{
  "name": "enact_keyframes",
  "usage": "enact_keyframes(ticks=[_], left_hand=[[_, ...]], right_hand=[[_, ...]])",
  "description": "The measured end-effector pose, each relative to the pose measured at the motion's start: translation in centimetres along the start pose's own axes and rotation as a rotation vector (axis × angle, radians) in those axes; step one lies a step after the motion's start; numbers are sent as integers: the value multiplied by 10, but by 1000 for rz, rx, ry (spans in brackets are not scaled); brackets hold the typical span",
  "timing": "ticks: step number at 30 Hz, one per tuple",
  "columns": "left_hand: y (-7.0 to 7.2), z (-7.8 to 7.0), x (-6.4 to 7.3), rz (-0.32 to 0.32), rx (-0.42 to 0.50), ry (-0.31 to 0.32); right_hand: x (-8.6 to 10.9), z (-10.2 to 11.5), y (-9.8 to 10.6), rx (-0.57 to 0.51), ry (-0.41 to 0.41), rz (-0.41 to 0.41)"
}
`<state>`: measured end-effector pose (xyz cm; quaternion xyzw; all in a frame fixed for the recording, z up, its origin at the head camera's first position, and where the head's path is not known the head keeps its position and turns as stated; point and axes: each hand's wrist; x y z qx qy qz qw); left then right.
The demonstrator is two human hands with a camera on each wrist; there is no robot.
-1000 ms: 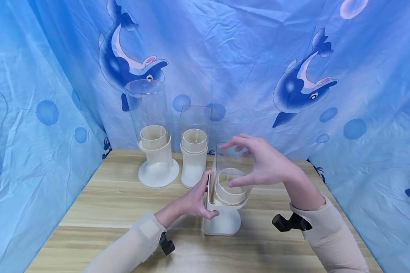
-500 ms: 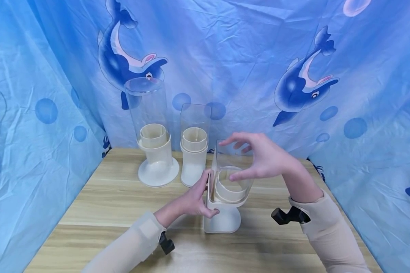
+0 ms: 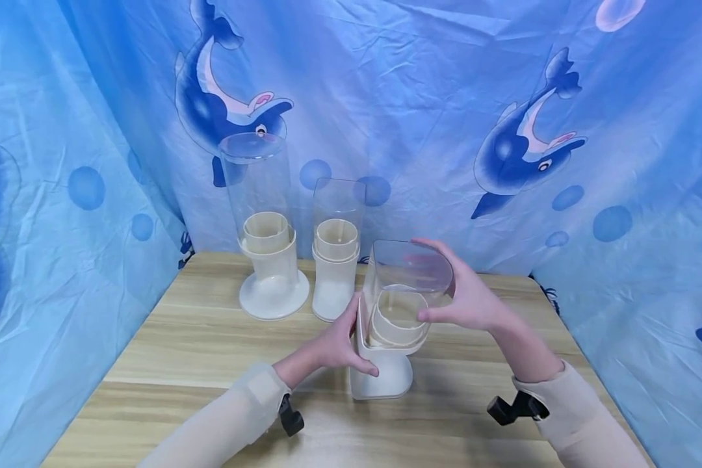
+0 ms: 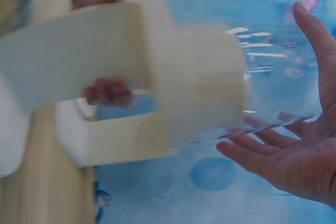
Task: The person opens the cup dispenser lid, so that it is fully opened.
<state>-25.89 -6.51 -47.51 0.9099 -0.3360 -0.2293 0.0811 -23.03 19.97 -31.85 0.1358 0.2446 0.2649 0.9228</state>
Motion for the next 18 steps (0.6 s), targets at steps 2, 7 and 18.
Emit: enact_keyframes(ticks=[2, 7, 18], left_hand=[[-1, 2, 0, 2, 36, -2], [0, 5, -2, -10, 52, -35], [-1, 9, -4, -13, 86, -70]], right_hand=[[3, -5, -3, -19, -10, 13], [3, -2, -8, -22, -22, 4], [0, 9, -12, 31, -34, -1]])
Point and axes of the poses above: each hand's wrist, its own x-axis away from the middle knuckle, its own y-axis out of the back of the hand, z = x × y, and after that the axes turned 3 degrees about -x, right-handed
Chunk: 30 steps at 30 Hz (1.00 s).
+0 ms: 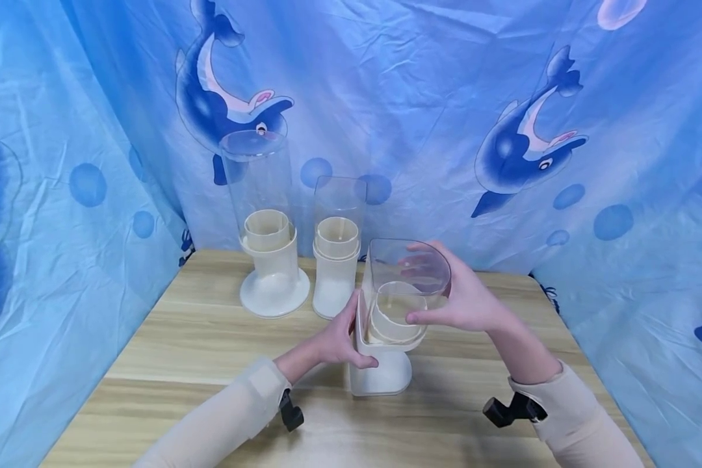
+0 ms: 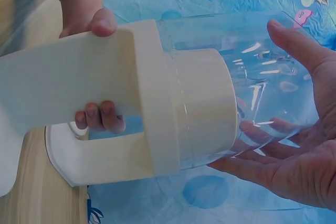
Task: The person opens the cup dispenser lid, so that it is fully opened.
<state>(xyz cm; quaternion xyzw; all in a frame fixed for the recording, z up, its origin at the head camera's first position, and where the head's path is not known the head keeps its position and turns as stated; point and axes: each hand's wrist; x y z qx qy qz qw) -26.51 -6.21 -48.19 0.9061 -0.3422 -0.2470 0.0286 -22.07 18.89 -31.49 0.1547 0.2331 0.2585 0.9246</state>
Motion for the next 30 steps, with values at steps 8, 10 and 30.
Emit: enact_keyframes(ticks=[8, 10, 30], left_hand=[[-1, -1, 2, 15, -19, -12], [-1, -1, 2, 22, -30, -21], [1, -2, 5, 34, -51, -9]], right_hand=[[2, -8, 4, 17, -23, -24], [2, -9, 6, 19, -25, -23], [-49, 76, 43, 630, 115, 388]])
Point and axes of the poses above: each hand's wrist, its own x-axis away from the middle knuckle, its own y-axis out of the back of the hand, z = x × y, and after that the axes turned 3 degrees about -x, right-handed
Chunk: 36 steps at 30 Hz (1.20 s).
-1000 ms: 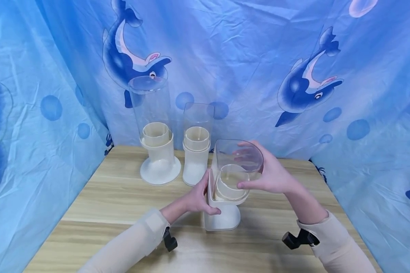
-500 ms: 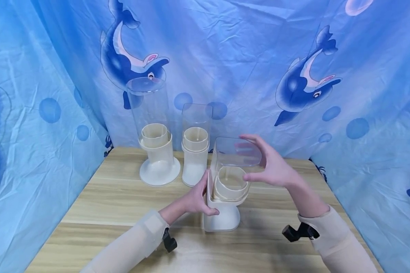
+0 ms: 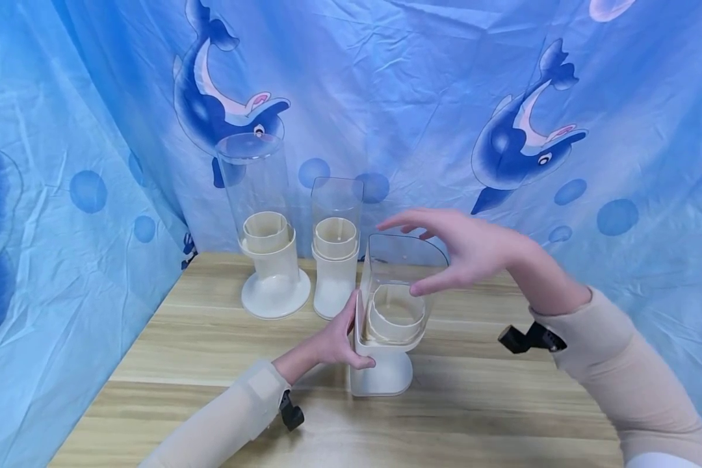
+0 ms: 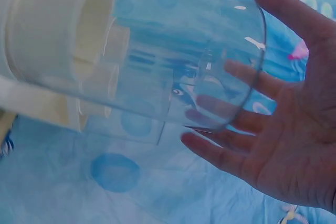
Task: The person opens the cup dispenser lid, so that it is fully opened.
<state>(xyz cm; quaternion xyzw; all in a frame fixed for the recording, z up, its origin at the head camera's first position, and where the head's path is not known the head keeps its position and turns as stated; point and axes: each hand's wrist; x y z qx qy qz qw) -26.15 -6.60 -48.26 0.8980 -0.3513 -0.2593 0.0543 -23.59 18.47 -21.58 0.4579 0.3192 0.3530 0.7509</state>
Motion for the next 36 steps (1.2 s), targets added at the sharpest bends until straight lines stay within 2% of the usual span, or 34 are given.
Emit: enact_keyframes(ticks=[3, 6, 17, 23, 26, 31, 36], left_hand=[[1, 2, 0, -4, -7, -2], [1, 3, 1, -4, -12, -16], [-1, 9, 0, -13, -55, -27], [1, 9, 1, -37, -87, -75], [1, 7, 0, -38, -72, -39], [-1, 6, -3, -35, -59, 1], [0, 7, -4, -30, -57, -26]], right_hand=[[-11, 6, 9, 83, -5, 118], [-19, 9, 12, 136, -5, 188], [-25, 15, 12, 173, -34, 263], [-19, 25, 24, 207, 44, 183], [-14, 28, 35, 200, 68, 133], [-1, 24, 48, 179, 60, 49], [10, 18, 56, 214, 3, -61]])
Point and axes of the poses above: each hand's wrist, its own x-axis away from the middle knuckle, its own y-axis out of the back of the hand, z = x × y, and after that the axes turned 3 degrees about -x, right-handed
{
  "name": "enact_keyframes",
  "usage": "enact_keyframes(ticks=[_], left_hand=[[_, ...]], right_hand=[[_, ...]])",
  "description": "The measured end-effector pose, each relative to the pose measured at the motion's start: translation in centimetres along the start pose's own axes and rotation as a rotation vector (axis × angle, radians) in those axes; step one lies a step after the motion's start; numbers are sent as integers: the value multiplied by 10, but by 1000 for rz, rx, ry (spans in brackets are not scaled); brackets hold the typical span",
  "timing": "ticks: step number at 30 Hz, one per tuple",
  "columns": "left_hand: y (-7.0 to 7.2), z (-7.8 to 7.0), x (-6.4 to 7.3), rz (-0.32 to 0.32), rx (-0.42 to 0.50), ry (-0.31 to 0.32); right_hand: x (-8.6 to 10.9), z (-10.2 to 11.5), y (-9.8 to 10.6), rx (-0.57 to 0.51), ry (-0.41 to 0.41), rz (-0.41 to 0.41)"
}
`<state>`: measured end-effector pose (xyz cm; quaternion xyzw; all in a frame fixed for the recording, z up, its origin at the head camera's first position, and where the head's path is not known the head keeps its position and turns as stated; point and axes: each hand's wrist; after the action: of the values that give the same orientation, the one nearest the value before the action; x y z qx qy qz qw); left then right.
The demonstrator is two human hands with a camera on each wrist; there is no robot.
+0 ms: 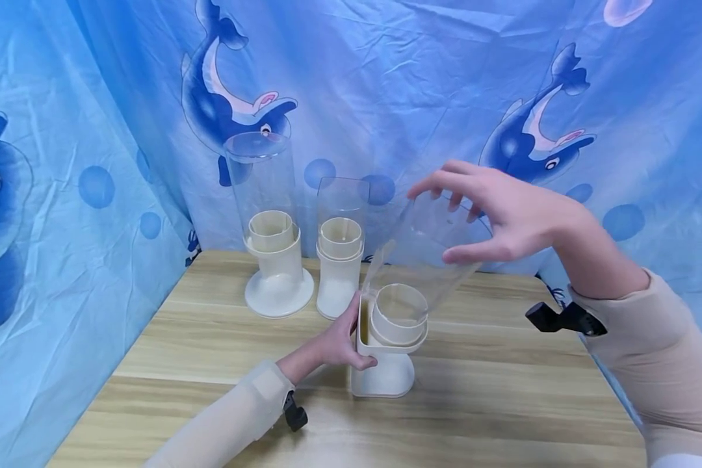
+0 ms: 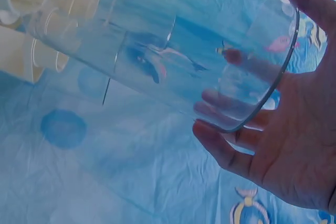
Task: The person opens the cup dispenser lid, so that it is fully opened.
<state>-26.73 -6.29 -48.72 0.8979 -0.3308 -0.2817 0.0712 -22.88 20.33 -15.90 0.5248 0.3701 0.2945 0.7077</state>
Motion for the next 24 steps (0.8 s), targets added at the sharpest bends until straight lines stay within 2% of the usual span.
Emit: enact_keyframes(ticks=[4, 6, 12, 18, 24], left_hand=[[0, 2, 0, 2, -9, -59], [1, 3, 0, 2, -5, -68], [1, -1, 0, 2, 7, -44], [5, -12, 2, -21, -13, -18], [7, -14, 9, -35, -78, 18]], right_hand=[[8, -8, 6, 48, -115, -74], [11, -13, 8, 71, -181, -110], [20, -30, 10, 116, -405, -185], [21, -53, 7, 95, -581, -206], [24, -80, -2, 77, -719, -164]])
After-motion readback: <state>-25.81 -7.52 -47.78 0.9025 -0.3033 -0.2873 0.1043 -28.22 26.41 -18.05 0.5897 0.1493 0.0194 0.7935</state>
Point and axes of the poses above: each hand's wrist, its own x-axis away from the middle knuckle, its own y-axis out of the back of the hand, z = x × y, and after that the axes turned 3 degrees about -x, right-handed
